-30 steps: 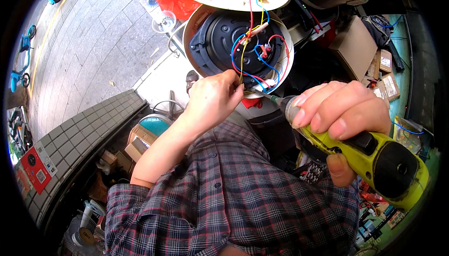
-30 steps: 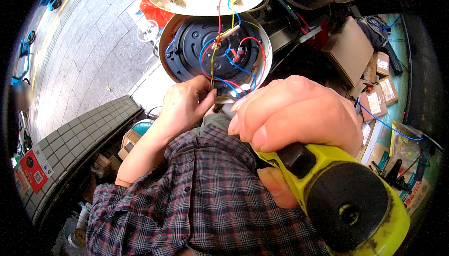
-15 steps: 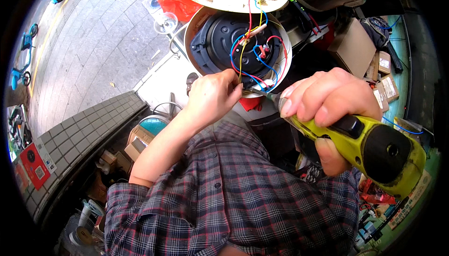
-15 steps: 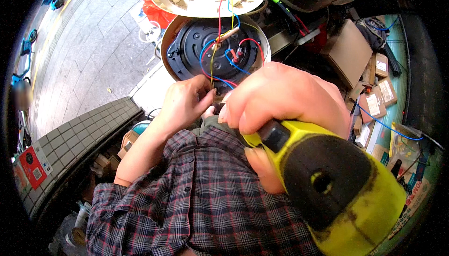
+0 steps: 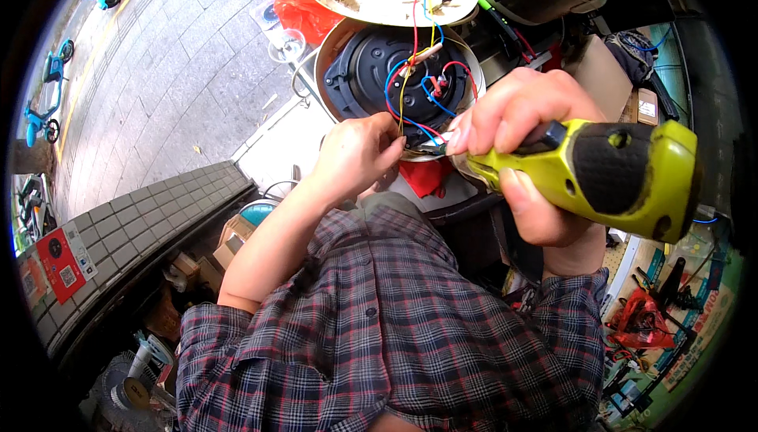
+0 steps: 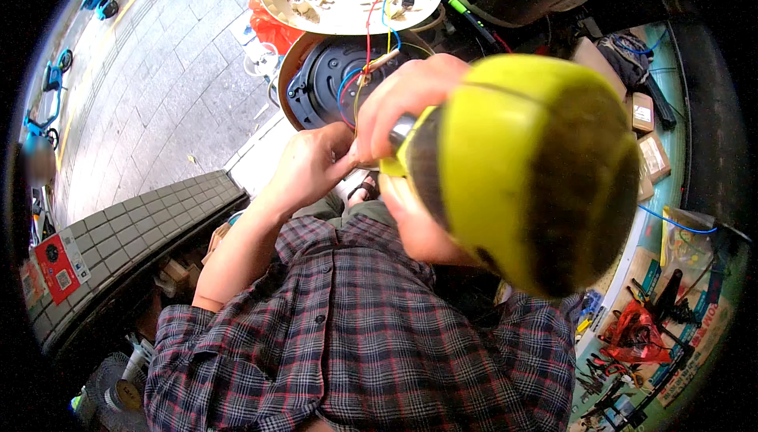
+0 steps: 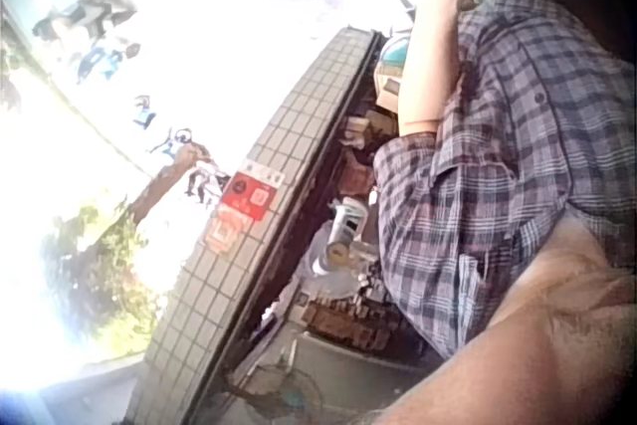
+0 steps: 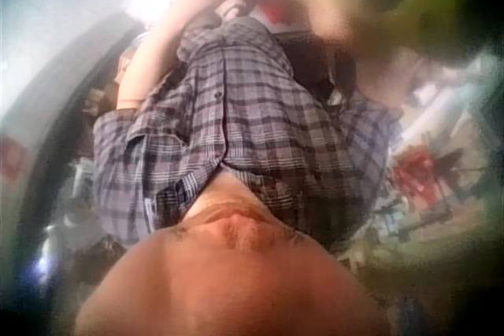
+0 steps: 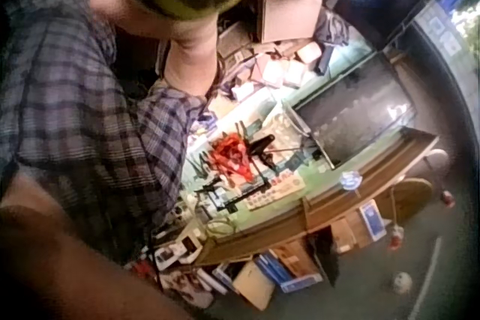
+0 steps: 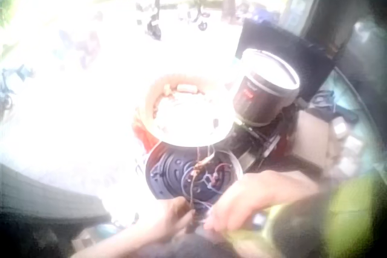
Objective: The person uses a power drill to tighten screws on the internal wiring of a white appliance base. They then connect wires, place the top cover onto the base, and inspect the assembled unit.
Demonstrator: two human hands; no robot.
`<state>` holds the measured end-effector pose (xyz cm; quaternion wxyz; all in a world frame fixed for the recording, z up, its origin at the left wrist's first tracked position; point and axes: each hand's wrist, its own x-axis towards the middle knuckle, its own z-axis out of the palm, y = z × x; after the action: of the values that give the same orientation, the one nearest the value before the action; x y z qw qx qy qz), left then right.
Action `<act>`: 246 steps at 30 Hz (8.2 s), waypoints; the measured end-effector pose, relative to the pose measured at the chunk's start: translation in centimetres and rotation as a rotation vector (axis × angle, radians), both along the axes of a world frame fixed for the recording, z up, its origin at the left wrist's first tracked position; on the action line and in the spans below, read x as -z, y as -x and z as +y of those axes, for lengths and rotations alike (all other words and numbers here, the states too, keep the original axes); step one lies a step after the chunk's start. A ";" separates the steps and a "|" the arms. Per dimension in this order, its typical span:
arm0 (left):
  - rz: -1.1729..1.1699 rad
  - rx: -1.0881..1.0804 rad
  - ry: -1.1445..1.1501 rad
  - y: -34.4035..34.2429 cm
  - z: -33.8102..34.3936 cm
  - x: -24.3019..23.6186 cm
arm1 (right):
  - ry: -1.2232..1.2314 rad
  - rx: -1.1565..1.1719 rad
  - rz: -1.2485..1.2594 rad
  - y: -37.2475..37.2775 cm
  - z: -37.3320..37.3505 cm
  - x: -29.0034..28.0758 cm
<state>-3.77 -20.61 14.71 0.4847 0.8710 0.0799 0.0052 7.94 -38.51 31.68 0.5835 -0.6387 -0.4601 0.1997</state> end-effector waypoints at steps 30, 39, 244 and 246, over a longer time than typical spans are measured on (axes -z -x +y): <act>-0.030 -0.016 0.045 -0.2 0.2 1.2 | -0.003 -0.055 -0.131 -1.6 0.3 0.1; -0.044 -0.008 0.024 -0.4 0.0 -0.2 | 0.022 -0.039 -0.115 -2.1 0.4 0.6; -0.117 0.232 -0.306 3.4 -4.2 0.3 | 0.905 -0.545 -0.826 -2.2 4.1 8.2; -0.095 0.233 -0.308 3.1 -3.9 0.2 | 0.884 -0.558 -0.824 -2.4 4.3 8.1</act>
<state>-6.90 -24.56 14.53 0.3462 0.9370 -0.0461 0.0024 10.35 -34.24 23.62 -0.0304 -0.6987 -0.6686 0.2527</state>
